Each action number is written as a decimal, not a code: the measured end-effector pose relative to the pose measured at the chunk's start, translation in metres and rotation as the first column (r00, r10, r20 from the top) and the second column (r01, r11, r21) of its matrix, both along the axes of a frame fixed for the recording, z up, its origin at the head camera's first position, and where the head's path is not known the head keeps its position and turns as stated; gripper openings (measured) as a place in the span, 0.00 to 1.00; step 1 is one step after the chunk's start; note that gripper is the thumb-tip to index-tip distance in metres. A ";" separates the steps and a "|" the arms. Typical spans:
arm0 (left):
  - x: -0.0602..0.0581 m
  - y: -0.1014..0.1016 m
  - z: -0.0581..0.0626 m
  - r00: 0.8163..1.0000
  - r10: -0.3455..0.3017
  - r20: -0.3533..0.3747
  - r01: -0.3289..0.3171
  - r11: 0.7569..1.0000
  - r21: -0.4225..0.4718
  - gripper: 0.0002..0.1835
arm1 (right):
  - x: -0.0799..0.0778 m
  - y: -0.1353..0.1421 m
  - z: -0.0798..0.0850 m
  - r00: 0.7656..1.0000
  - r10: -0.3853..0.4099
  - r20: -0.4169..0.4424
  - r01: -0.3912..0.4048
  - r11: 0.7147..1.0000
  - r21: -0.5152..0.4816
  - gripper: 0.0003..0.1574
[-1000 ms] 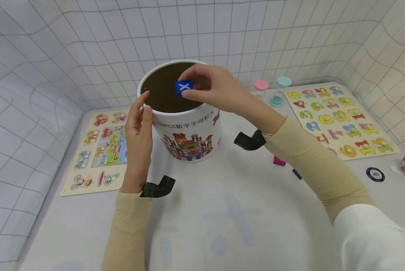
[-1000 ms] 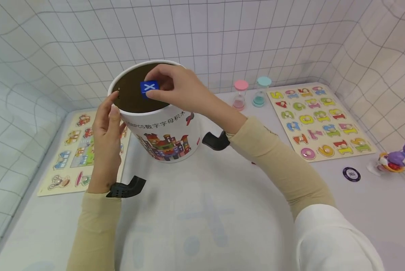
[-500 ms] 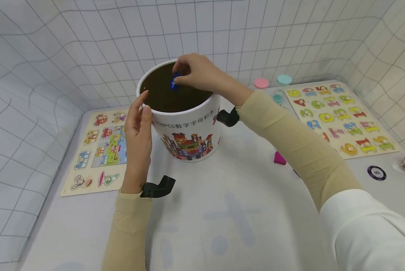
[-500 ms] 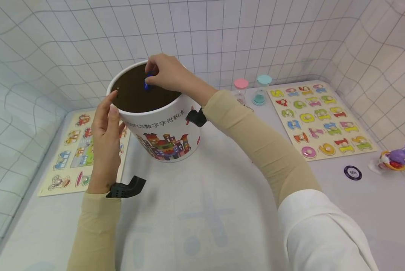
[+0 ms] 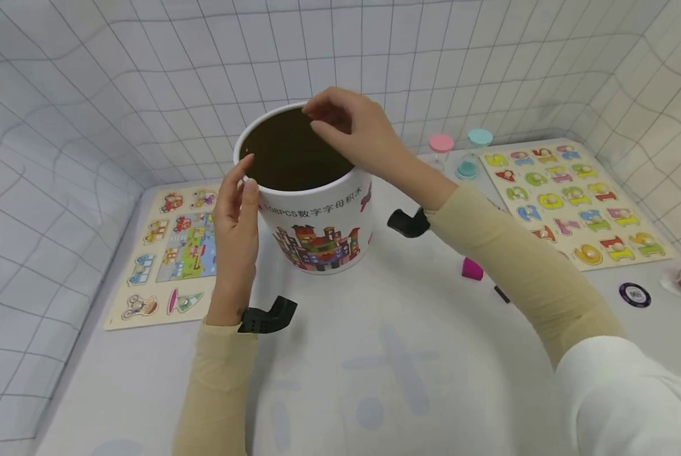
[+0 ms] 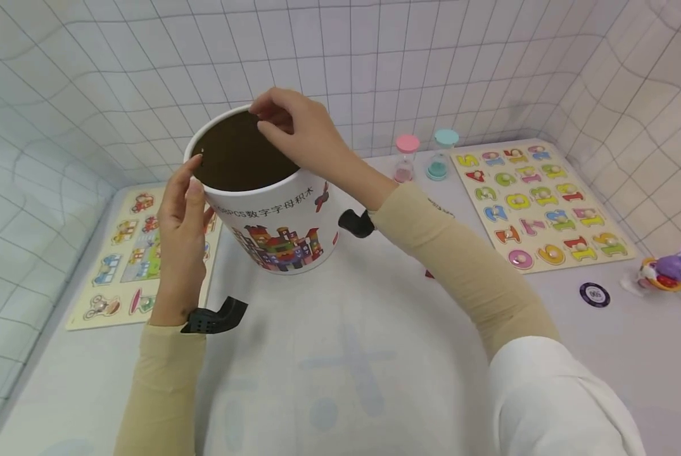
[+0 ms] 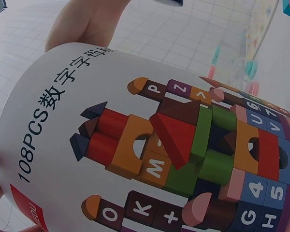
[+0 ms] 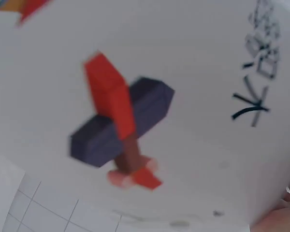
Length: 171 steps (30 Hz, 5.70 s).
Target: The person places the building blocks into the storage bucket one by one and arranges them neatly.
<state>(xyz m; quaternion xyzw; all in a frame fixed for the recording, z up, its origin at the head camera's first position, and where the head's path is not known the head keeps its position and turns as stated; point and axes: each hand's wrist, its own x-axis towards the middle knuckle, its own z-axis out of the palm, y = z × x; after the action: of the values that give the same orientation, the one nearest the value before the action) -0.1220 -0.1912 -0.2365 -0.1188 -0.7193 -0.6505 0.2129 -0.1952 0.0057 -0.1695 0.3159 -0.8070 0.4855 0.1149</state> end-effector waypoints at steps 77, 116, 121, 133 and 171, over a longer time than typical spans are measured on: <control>0.003 -0.003 0.002 1.000 0.001 0.000 -0.001 1.000 -0.016 0.20 | 0.015 0.018 -0.003 0.992 0.125 -0.002 -0.121 0.963 0.240 0.18; 0.016 0.012 0.019 1.000 -0.004 0.011 0.004 1.000 0.013 0.20 | 0.115 0.224 -0.149 0.950 -0.140 0.280 -0.029 0.852 0.523 0.25; 0.017 0.012 0.020 1.000 -0.010 0.007 0.010 1.000 0.023 0.20 | 0.124 0.235 -0.167 0.931 -0.195 0.307 -0.019 0.817 0.576 0.27; 0.017 0.011 0.020 1.000 -0.005 0.018 0.005 1.000 0.006 0.20 | 0.121 0.225 -0.170 0.952 -0.212 0.220 0.042 0.805 0.592 0.22; 0.003 0.000 0.005 1.000 0.013 -0.007 -0.014 0.999 -0.036 0.20 | 0.010 0.021 0.008 0.992 0.087 0.094 -0.101 0.983 0.154 0.18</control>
<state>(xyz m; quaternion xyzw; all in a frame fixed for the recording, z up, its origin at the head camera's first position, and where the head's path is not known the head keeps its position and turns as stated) -0.1191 -0.1911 -0.2318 -0.1198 -0.7309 -0.6357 0.2174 -0.1851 0.0266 -0.1615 0.3405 -0.8314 0.4380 0.0310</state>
